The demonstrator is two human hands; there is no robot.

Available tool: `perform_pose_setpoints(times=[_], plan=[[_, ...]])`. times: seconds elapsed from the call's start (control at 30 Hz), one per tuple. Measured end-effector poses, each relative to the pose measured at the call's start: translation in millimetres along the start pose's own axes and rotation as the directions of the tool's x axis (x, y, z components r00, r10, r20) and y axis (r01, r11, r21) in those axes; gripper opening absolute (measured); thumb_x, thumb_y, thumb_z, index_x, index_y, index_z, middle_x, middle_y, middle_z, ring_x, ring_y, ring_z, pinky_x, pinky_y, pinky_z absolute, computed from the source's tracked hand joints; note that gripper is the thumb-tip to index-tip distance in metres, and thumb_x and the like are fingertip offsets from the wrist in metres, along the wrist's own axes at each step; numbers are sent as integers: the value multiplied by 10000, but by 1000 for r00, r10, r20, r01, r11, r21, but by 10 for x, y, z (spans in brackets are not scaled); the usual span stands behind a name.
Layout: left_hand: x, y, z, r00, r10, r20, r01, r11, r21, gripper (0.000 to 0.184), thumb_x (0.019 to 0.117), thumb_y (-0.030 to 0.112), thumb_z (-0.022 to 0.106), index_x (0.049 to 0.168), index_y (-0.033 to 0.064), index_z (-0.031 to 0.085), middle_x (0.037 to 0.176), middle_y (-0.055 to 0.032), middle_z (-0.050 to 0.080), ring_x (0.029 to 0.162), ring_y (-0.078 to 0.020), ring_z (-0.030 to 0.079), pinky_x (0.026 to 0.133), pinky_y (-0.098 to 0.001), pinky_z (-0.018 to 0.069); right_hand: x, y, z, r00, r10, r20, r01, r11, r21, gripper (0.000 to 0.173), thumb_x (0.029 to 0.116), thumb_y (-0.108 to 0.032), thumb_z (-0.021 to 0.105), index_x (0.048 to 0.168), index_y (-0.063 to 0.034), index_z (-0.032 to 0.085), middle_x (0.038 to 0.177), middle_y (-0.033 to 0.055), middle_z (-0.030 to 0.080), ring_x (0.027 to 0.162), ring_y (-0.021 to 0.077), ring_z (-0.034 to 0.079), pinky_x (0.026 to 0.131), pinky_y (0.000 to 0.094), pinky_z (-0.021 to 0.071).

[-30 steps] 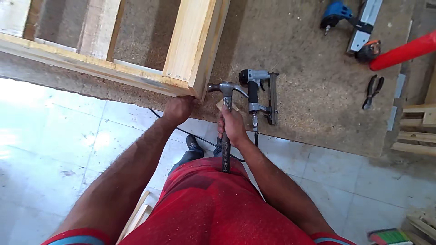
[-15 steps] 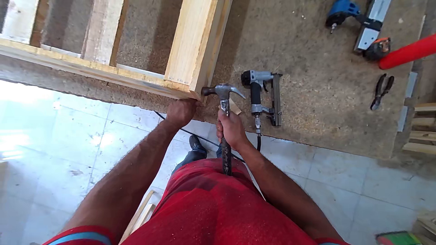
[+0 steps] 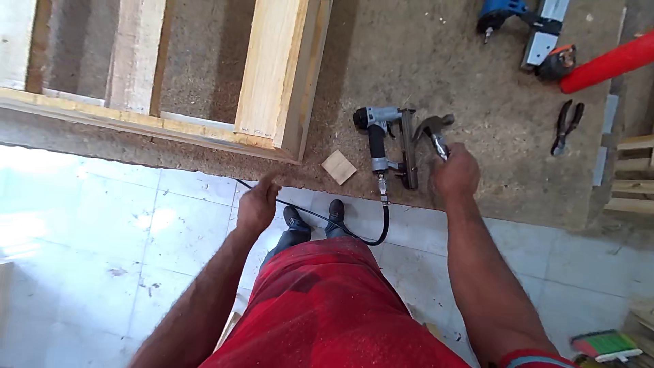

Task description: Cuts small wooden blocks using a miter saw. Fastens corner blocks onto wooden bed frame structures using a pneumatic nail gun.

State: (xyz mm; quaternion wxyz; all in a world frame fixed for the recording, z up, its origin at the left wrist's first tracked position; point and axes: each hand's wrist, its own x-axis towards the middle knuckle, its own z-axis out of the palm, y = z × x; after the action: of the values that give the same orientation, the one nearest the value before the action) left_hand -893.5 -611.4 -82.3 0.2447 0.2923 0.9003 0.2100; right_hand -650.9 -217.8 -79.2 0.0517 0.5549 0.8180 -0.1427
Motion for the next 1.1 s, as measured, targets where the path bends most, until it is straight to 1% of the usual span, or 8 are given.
perform_pose_setpoints(times=[0.17,0.37,0.57,0.73,0.83,0.9,1.03,1.1], plan=[[-442,-244,351,968,-82,236,76,997,35,360,1089,321,479,1348,144,656,1109,-83,753,1013,-251,731,941,-562,574,-269,-621,122,984,-174,-22,175,972,155,572,1004,-369,605,1413,24,538,1371,301,561,1302,471,532,1083,626,445],[-493,-37,472,892,-72,446,44,996,73,357,1070,363,519,1328,176,681,1207,-59,731,1109,-210,703,1021,-503,542,-272,-1470,665,998,-38,50,32,993,115,992,844,-385,772,1597,-8,249,1358,307,543,1215,474,583,965,606,519],[-337,232,371,904,-21,428,67,993,-93,338,1062,353,552,1299,161,698,1225,-25,725,1123,-153,693,1042,-463,540,-297,-1338,30,950,-129,285,46,959,280,818,905,-227,683,1578,-57,249,1102,233,681,950,406,710,786,626,577],[-221,698,367,934,196,300,24,801,-598,681,1083,554,290,1460,39,527,1394,-96,638,1277,-195,621,1085,-467,526,-860,-986,-644,785,-588,196,49,375,926,386,774,-117,669,1151,-51,622,861,66,709,717,201,701,635,416,620],[-60,1040,417,941,261,215,27,575,-818,880,1031,699,173,1518,9,421,1461,-133,578,1350,-226,563,1134,-479,477,-1006,-1088,-480,651,-714,259,-38,310,950,284,741,-86,669,1023,-66,639,749,35,658,600,145,619,529,341,532],[-8,1132,471,957,168,238,141,448,-883,810,1037,677,164,1428,54,502,1323,-104,658,1237,-215,635,1080,-474,523,-1050,-1107,-167,624,-731,278,-119,263,957,209,837,-181,689,1008,-68,653,676,40,632,521,143,583,476,326,507],[41,944,582,945,92,314,253,402,-880,680,1077,588,169,1374,111,552,1194,-79,698,998,-200,704,892,-440,604,-1100,-1004,501,614,-754,235,-502,-143,853,314,950,-282,653,1168,-57,646,602,-2,545,477,118,557,494,317,557],[-13,841,655,956,42,289,247,412,-877,671,1070,606,203,1290,91,572,1013,-92,708,811,-217,718,743,-428,636,-1088,-975,651,543,-791,281,-613,-145,776,352,958,-267,613,1218,-30,636,625,12,567,522,140,595,563,359,593]])
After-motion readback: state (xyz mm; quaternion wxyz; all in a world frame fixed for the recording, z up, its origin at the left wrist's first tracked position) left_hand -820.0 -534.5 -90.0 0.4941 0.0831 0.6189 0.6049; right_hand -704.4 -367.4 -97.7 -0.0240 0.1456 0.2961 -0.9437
